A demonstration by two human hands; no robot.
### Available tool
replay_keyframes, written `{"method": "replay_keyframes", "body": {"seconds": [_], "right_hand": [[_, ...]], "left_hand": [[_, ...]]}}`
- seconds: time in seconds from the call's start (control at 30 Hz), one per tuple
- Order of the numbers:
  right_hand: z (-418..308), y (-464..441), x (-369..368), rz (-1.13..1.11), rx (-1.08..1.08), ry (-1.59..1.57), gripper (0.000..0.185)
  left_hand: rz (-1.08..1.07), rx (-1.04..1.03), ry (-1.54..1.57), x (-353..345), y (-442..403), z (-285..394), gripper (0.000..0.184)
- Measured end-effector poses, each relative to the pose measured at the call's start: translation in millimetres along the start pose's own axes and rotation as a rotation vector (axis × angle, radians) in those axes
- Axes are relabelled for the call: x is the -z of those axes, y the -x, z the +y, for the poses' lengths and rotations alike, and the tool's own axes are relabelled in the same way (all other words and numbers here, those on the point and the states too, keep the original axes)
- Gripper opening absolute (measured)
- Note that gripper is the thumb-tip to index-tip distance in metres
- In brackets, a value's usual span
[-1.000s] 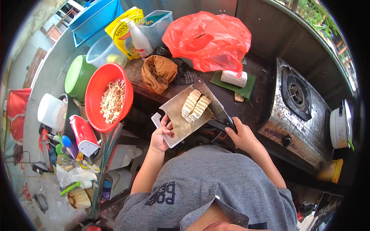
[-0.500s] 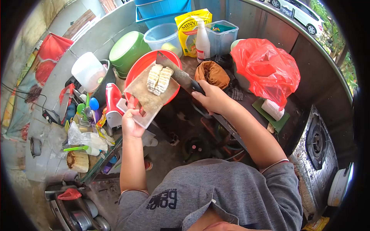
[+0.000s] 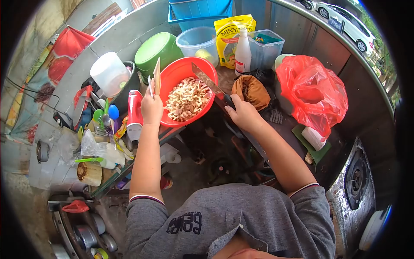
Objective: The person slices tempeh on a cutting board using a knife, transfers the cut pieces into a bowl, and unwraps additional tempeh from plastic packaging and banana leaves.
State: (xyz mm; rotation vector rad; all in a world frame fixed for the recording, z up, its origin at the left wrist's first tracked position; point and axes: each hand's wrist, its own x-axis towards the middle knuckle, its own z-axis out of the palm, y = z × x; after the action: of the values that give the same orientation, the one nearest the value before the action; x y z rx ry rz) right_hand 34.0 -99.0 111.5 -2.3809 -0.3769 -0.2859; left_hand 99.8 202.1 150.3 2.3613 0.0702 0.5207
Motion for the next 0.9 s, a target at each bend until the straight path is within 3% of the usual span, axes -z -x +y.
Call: {"method": "replay_keyframes", "body": {"seconds": [0.07,0.1,0.13,0.23,0.27,0.33,0.4,0.53,0.6,0.67,0.8,0.83,0.9], "right_hand": [[-6,5,8,-0.036,-0.044,0.014,0.031],[-15,9,20,-0.099,-0.175,-0.136,0.031],[-24,14,31,-0.161,-0.305,-0.282,0.032],[-37,40,54,-0.047,-0.325,-0.453,0.032],[-42,51,63,-0.047,-0.328,-0.451,0.032],[-50,78,81,0.013,-0.307,-0.585,0.034],[-53,106,96,0.038,-0.275,-0.564,0.034],[-46,154,102,0.054,-0.310,-0.516,0.035],[-38,173,97,0.058,-0.372,-0.497,0.035],[-30,190,91,0.065,-0.431,-0.478,0.035],[-23,219,82,0.117,-0.566,-0.558,0.031],[-25,223,83,0.130,-0.610,-0.572,0.031],[-27,229,84,0.149,-0.645,-0.586,0.031]], "left_hand": [[0.116,-0.119,0.289,6,1,-4,0.054],[0.123,-0.127,0.466,6,-4,-19,0.056],[0.083,-0.023,0.630,21,8,4,0.058],[0.101,0.192,1.064,52,41,47,0.068],[0.099,0.194,1.066,55,52,43,0.068],[-0.249,0.273,1.268,58,72,31,0.070],[-0.543,0.468,1.224,42,96,29,0.072],[-1.159,0.696,1.311,-42,140,41,0.070],[-1.298,0.745,1.202,-85,155,48,0.063],[-1.293,0.743,1.053,-113,164,64,0.055],[-0.932,0.370,0.741,-157,171,74,0.053],[-0.934,0.369,0.741,-157,171,74,0.053],[-0.353,-0.478,0.301,-155,167,75,0.051]]}}
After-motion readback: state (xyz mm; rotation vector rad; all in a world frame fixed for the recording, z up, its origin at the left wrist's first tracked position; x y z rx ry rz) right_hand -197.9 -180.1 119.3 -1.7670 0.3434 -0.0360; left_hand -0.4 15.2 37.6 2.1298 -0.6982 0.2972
